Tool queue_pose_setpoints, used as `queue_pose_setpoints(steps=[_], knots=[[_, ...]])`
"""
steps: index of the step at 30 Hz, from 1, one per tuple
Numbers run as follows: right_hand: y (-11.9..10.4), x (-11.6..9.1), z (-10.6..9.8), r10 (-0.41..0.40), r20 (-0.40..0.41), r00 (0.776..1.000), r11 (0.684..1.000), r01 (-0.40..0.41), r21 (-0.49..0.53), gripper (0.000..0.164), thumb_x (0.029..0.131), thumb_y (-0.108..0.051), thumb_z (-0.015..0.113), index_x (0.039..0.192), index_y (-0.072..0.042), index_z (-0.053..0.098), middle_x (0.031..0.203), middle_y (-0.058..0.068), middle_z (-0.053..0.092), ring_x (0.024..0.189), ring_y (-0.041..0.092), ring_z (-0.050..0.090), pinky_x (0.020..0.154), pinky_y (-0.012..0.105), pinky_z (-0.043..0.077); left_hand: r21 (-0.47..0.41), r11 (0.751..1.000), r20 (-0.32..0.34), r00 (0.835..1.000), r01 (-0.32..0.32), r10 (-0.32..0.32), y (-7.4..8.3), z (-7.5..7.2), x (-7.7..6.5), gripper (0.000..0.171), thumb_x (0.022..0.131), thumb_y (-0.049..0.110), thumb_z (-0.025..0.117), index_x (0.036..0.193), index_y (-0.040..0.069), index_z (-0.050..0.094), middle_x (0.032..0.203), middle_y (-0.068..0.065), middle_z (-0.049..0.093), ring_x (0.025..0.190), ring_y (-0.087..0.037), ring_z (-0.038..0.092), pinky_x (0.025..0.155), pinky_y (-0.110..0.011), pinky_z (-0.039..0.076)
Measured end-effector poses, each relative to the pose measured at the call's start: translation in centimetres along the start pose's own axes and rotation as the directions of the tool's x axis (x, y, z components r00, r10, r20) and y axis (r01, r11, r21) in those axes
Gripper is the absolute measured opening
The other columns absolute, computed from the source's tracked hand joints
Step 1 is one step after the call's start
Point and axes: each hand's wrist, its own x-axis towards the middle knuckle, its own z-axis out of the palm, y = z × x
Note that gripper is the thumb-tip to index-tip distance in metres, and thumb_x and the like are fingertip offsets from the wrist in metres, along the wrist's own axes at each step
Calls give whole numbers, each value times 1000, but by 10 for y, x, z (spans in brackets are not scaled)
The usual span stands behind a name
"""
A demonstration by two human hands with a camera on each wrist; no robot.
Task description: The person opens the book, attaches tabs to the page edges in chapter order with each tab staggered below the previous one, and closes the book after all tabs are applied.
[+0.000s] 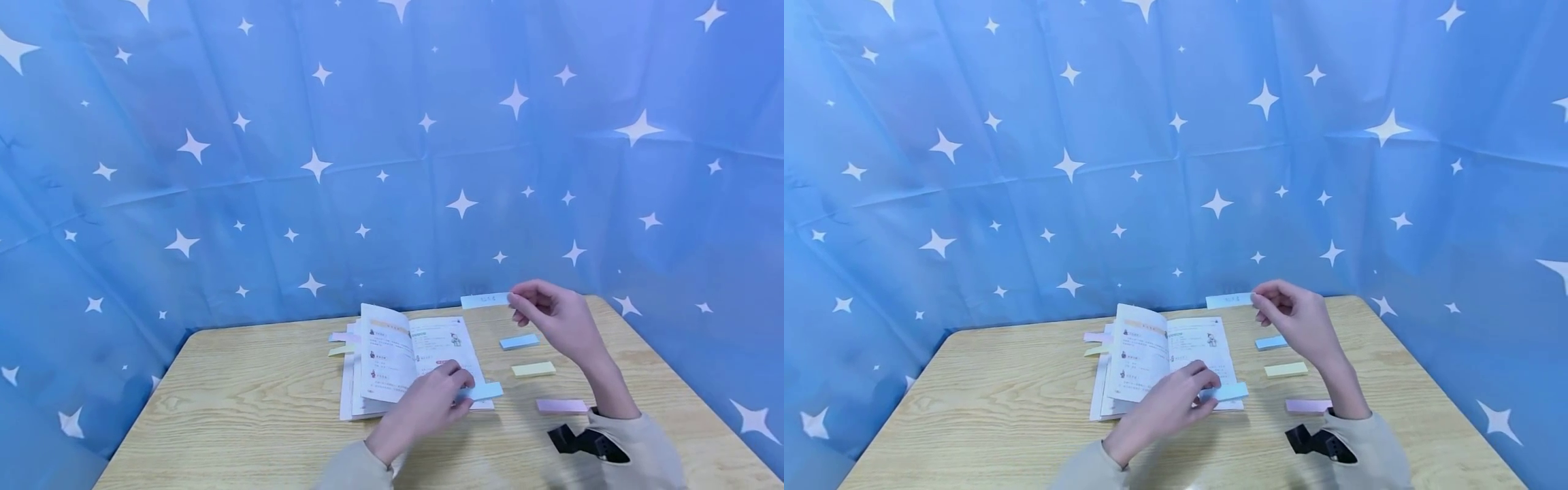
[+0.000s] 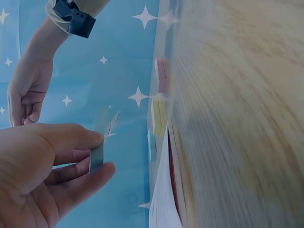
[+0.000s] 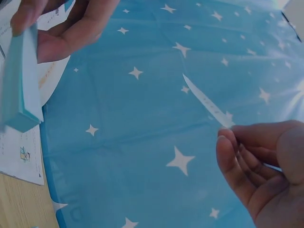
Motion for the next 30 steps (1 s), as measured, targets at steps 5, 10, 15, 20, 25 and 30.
queue_pose_setpoints(steps=[5,10,15,20,25,30], knots=[[1,0,-5,3,-2,1000,1000,-3,-10,13,97,0,66,108,-2,71,80,10,70,66,12,66,62,19,53,18,1000,14,1000,-10,10,7,7,7,13,92,22,76,103,14,72,97,7,63,80,0,52,60,-10,41],[3,-1,-10,24,-12,1000,999,-24,-32,11,98,-5,66,107,-2,71,78,8,70,65,13,66,62,19,53,24,998,35,998,-56,55,14,16,15,15,91,22,77,103,14,73,98,7,63,83,1,52,68,-6,41],[7,-1,-16,38,-30,999,998,-40,-52,11,98,-7,66,107,-2,71,78,7,70,65,14,66,62,19,53,23,995,71,993,-100,98,24,25,24,16,92,24,76,105,15,74,96,10,63,80,5,49,69,-5,39],[9,-2,-22,49,-54,997,997,-53,-63,12,98,-7,67,108,-3,72,78,6,70,66,14,67,62,18,52,37,987,104,983,-158,153,34,38,33,16,91,25,76,103,16,75,92,11,61,77,6,46,68,-4,37],[10,-2,-27,63,-61,996,996,-67,-67,14,98,-8,67,110,-3,72,80,7,71,67,13,67,63,17,52,64,983,164,973,-173,161,47,51,41,13,89,26,77,100,19,74,87,14,57,73,7,43,62,-4,35],[10,-2,-28,78,-56,995,994,-82,-69,15,98,-8,67,111,-2,71,81,7,71,68,12,68,64,16,53,136,976,221,965,-173,140,63,62,48,10,90,29,76,90,23,68,85,14,53,69,4,41,58,-7,35]])
